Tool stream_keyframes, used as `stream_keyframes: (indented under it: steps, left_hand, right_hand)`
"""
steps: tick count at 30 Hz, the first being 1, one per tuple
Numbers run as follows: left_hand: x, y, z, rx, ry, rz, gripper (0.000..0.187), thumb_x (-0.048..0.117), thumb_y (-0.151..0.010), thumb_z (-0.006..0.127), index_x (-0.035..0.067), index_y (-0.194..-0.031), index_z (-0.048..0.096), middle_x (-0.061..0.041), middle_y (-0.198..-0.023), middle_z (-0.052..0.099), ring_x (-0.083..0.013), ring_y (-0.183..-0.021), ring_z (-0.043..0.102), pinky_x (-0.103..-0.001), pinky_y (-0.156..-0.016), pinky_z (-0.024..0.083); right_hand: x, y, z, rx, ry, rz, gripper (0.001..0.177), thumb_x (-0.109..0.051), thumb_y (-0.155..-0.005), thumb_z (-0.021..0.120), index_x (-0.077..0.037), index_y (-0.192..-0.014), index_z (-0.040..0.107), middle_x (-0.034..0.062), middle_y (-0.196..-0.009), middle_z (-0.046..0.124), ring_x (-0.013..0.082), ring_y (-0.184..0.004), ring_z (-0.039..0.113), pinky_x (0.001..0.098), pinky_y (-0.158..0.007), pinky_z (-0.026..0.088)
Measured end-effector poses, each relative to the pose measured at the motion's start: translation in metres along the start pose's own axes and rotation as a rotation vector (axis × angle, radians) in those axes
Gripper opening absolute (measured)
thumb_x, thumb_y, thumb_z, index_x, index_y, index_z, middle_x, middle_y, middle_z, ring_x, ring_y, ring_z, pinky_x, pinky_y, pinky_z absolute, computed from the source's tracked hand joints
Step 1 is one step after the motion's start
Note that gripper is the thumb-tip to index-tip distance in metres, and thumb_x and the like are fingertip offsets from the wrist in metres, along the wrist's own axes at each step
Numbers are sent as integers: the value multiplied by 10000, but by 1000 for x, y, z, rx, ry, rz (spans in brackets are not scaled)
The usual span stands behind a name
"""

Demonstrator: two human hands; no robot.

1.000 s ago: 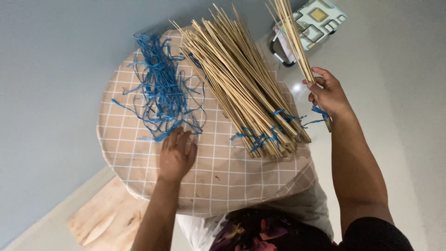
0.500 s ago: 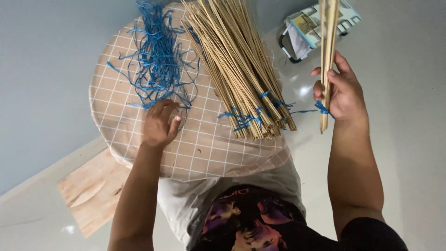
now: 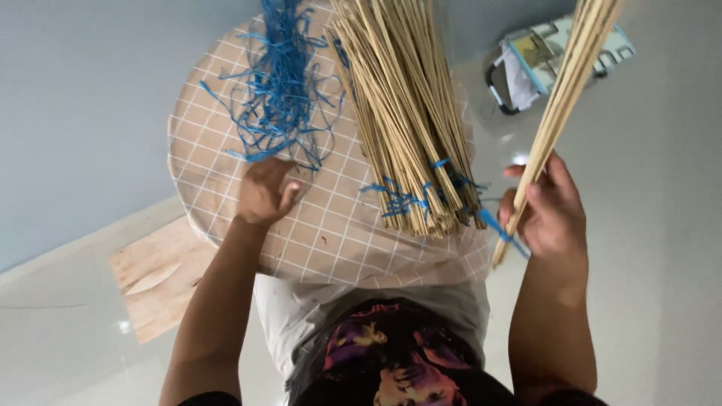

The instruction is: Gathering thin bamboo sticks into bundles and securing them with blue plastic ties.

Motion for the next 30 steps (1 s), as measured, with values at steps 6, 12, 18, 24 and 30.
stream_keyframes:
  steps: [6,12,18,24,30]
  left_hand:
    - [35,-12,-1,23,-279,232,229,279,-1020,578,137,-877,685,-47,-668,598,-235,-579,640,-342,-581,539]
    - [91,-39,-40,-70,191,-170,163,187,-925,706,85,-1046,747,-69,-715,687,-276,-659,713,-379,-616,579]
    - [150,-35,-43,-3,963,-550,419,164,-815,862,12,-1182,728,-185,-950,779,-347,-885,776,-421,-813,610]
    - [129,2,-10,296,1127,-881,298,87,-801,900,7,-1044,748,-150,-955,795,-239,-892,776,-373,-837,605]
    - [132,-7,-37,311,1135,-643,132,3,-913,758,-10,-1041,785,-149,-934,759,-210,-858,733,-376,-797,595]
  right_hand:
    - [-5,0,49,-69,-72,-54,628,-78,-902,691,-111,-1485,460,163,-1129,715,195,-572,668,241,-454,509]
    - [63,-3,127,24,-137,76,600,-33,-825,760,-7,-1370,512,299,-1153,702,304,-774,709,360,-582,532]
    - [74,-41,215,-108,-225,88,590,-128,-903,747,-25,-1421,483,199,-1258,689,268,-911,722,366,-730,630]
    - [80,-51,237,-191,-204,23,556,-232,-966,700,-56,-1443,476,167,-1286,692,256,-1111,701,354,-922,570]
    - [79,-58,212,-215,-69,-14,633,-84,-904,759,-23,-1450,446,191,-1077,695,218,-821,703,263,-587,594]
Point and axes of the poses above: each hand's wrist, its own y-axis away from the middle knuckle, its own z-axis out of the palm, x = y × z, the point moved 5 cm from there along -y, towards the middle knuckle
